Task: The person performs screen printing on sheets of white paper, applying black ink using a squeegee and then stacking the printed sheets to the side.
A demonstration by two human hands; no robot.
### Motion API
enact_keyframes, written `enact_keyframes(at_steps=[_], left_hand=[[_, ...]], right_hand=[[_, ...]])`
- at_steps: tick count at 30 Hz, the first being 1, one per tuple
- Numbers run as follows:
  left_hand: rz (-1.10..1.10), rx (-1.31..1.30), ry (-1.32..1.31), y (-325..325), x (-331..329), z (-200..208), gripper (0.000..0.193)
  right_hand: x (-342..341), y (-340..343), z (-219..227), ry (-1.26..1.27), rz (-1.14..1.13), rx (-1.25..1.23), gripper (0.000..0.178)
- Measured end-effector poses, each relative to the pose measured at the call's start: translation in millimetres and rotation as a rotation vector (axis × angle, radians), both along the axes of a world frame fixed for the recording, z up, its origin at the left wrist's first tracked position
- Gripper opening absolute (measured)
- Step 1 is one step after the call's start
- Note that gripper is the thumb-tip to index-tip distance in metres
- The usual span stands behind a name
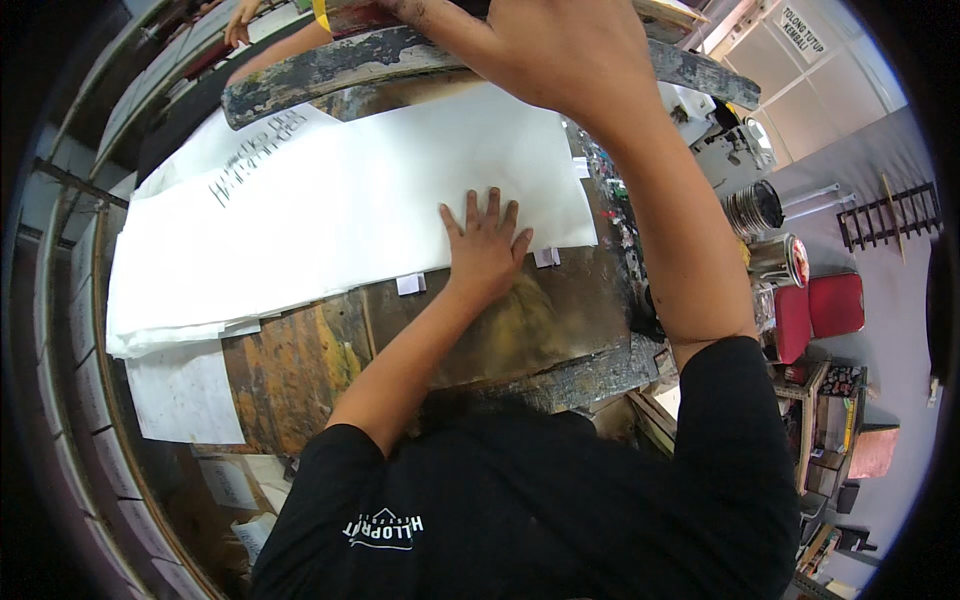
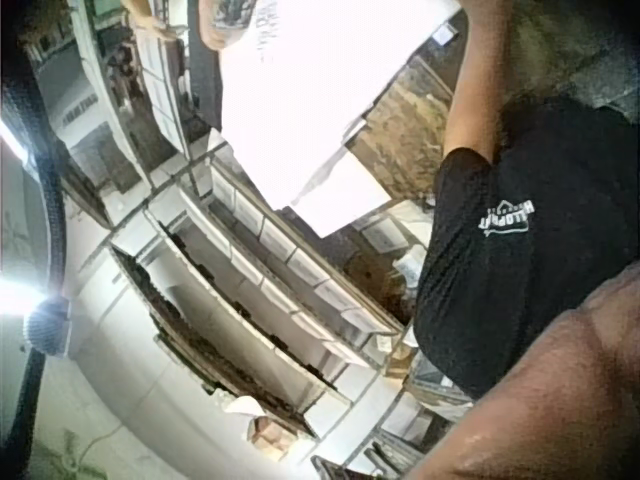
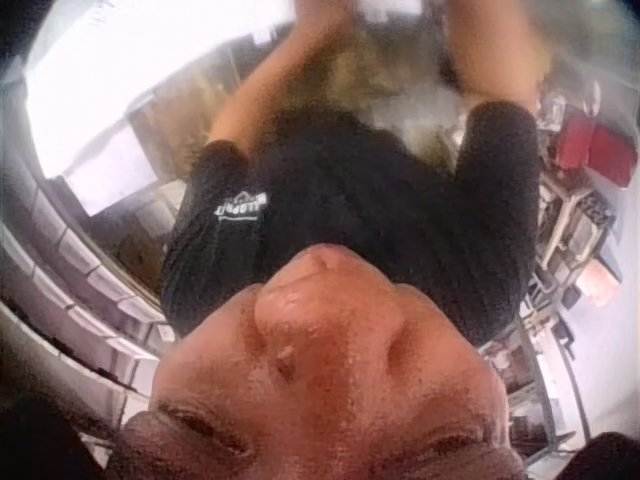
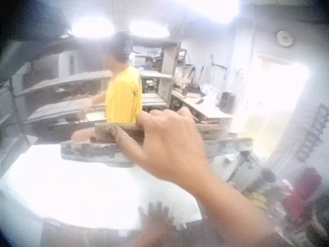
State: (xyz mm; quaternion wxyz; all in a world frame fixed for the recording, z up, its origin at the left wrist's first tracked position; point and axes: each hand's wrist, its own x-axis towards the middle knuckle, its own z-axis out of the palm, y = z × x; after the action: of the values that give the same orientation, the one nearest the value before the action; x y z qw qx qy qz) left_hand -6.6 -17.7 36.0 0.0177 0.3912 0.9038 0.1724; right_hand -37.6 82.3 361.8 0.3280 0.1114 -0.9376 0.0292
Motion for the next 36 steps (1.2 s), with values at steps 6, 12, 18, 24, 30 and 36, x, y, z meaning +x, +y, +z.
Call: enact_keyframes(at_steps=[6, 12, 18, 24, 30, 36], left_hand=[[0.028, 0.071, 0.165, 7, 11, -18, 0.059], [-0.008, 0.129, 0.170, 5, 12, -28, 0.060], [0.138, 0.207, 0.149, -10, 4, 23, 0.067], [0.219, 1.384, -0.623, -130, -12, 146, 0.089], [0.460, 0.734, -0.570, -176, 34, 79, 0.125], [0.394, 0.343, -0.015, -188, 36, 11, 0.130]], right_hand=[[-18, 12, -3, -0.096, 0.015, -0.091, 0.058], [-28, 7, -7, 0.035, 0.002, -0.069, 0.056], [-6, -7, 5, -0.191, -0.071, -0.166, 0.055], [28, 5, -52, -0.153, -0.004, 0.084, 0.036], [54, 25, -171, -0.501, 0.232, -0.030, 0.039], [-107, 72, -265, -0.263, 0.084, 0.106, 0.039]])
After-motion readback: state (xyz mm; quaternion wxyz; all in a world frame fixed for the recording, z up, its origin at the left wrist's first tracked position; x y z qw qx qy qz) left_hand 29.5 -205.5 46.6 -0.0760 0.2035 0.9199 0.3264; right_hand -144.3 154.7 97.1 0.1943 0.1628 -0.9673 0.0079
